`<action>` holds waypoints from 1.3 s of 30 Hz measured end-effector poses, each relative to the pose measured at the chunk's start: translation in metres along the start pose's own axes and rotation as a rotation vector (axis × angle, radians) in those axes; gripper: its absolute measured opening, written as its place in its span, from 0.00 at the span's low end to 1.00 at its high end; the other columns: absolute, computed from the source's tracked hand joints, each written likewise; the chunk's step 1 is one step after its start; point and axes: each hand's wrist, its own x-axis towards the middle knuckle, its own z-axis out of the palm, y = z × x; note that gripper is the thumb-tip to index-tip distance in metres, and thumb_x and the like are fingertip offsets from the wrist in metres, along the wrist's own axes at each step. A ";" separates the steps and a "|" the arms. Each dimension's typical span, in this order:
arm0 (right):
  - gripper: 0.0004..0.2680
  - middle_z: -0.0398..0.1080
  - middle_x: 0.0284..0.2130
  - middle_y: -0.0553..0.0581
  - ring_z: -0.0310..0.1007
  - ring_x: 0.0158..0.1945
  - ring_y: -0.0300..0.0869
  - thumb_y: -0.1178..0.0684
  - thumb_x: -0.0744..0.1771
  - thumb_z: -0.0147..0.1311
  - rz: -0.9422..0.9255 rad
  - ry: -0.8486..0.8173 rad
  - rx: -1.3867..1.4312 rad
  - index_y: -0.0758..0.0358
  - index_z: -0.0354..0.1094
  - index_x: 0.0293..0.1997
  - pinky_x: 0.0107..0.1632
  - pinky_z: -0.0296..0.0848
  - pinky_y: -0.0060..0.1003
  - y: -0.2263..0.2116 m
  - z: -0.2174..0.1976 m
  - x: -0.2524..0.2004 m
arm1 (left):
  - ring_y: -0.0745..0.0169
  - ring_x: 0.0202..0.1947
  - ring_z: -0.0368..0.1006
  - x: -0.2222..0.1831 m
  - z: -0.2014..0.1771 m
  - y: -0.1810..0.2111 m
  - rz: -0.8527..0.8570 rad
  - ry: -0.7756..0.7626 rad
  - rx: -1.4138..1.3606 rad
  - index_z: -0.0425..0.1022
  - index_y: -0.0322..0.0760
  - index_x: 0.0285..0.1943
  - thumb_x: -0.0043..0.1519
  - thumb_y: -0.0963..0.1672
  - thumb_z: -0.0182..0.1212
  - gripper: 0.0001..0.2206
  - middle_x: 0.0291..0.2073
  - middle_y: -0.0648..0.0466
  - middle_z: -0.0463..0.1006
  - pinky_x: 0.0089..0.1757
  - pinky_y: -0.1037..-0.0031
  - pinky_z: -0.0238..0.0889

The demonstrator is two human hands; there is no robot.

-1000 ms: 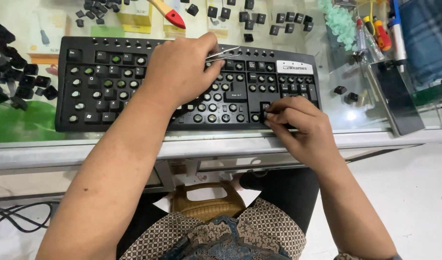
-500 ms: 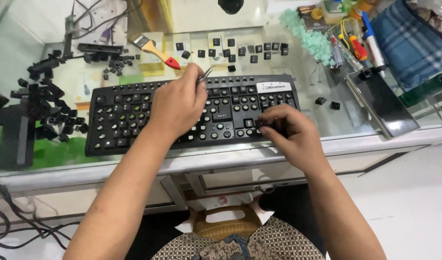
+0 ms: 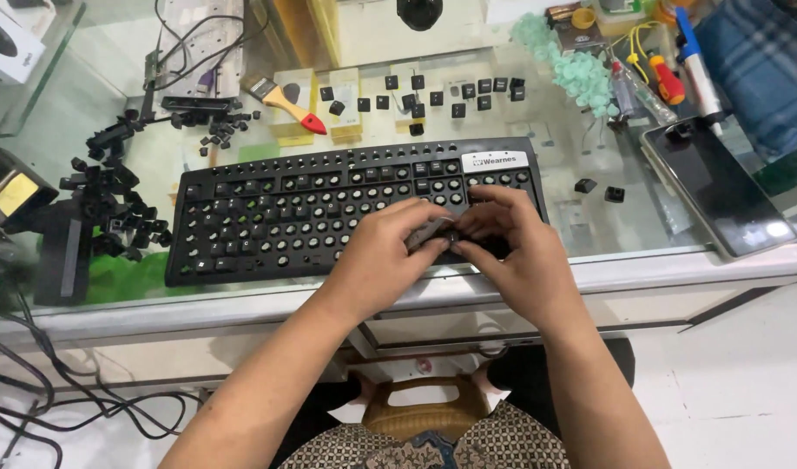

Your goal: Assembling a computer keyboard by manually installing individual keycaps and components onto the switches.

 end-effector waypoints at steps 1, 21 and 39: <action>0.24 0.77 0.41 0.65 0.81 0.45 0.51 0.70 0.63 0.63 0.006 0.005 -0.003 0.68 0.60 0.65 0.51 0.80 0.46 0.000 0.000 0.000 | 0.38 0.50 0.80 -0.001 0.001 0.000 0.040 0.011 0.012 0.80 0.37 0.52 0.60 0.38 0.65 0.12 0.44 0.44 0.85 0.46 0.60 0.74; 0.11 0.75 0.45 0.66 0.77 0.54 0.52 0.72 0.69 0.44 -0.156 0.280 0.110 0.74 0.65 0.57 0.56 0.73 0.44 0.017 -0.012 -0.002 | 0.49 0.47 0.83 -0.012 0.012 -0.023 0.163 0.099 0.187 0.85 0.41 0.44 0.59 0.37 0.69 0.08 0.40 0.51 0.87 0.44 0.66 0.77; 0.12 0.78 0.42 0.63 0.79 0.51 0.52 0.71 0.68 0.43 -0.108 0.253 0.073 0.70 0.65 0.57 0.54 0.72 0.43 0.007 -0.011 -0.002 | 0.55 0.41 0.83 -0.014 0.008 -0.012 0.301 -0.003 0.634 0.82 0.45 0.41 0.57 0.38 0.65 0.08 0.42 0.58 0.85 0.35 0.68 0.77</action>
